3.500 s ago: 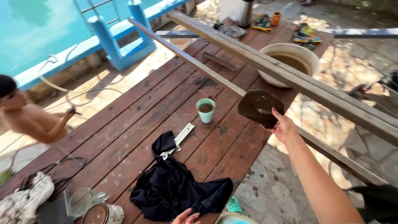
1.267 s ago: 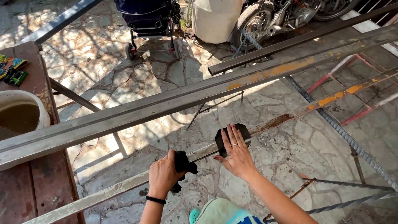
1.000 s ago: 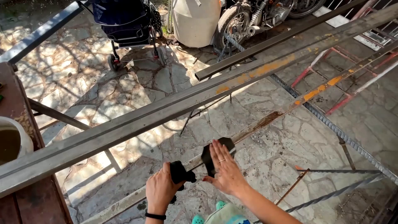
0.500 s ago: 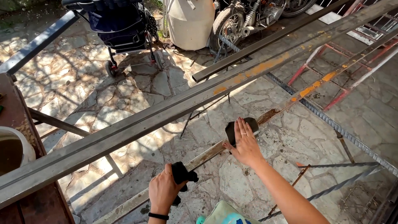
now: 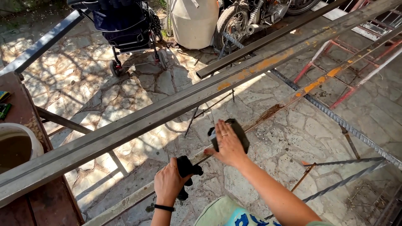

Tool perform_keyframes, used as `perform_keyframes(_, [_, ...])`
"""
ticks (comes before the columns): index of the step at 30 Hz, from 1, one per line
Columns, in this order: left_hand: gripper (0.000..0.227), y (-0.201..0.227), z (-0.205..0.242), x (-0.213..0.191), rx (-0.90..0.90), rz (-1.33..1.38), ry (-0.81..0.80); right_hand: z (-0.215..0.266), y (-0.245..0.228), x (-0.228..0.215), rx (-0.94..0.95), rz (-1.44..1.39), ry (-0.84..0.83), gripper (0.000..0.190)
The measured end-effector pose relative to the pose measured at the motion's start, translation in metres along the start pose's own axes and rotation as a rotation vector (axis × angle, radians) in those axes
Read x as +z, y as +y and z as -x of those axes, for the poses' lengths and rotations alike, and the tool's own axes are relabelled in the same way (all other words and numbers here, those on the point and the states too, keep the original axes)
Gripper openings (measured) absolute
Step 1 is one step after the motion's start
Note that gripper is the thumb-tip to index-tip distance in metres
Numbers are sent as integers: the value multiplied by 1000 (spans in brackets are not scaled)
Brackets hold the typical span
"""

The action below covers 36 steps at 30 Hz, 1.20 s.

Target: Sanding long metal bars with a piece of sandpaper to smooth the surface or remove rust.

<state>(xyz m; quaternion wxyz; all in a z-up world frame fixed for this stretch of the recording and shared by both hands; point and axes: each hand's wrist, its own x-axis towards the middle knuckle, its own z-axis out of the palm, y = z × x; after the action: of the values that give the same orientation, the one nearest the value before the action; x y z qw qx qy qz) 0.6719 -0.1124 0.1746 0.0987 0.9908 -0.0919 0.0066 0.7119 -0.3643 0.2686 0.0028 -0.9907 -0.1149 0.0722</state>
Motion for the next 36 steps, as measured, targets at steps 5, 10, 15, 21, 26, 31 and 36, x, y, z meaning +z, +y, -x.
perform_keyframes(5, [78, 1, 0, -4, 10, -20, 3, 50, -29, 27, -159, 157, 347, 120])
perform_keyframes(10, [76, 1, -4, -2, -63, -20, -172, 18, 53, 15, 82, -45, 182, 107])
perform_keyframes(15, [75, 2, -6, -2, -71, -45, -141, 32, 17, 24, -128, -90, 315, 109])
perform_keyframes(21, [82, 0, -13, 3, -149, -72, -302, 19, 126, 26, 99, -63, 332, 101])
perform_keyframes(26, [91, 3, -13, -4, -199, -142, -301, 13, 74, 5, 40, -25, 88, 112])
perform_keyframes(31, [88, -1, -20, 11, -266, -133, -384, 43, 127, 32, -93, -207, 297, 110])
perform_keyframes(36, [96, 17, -35, 13, -225, -69, -417, -1, 158, -10, 91, 12, 1, 112])
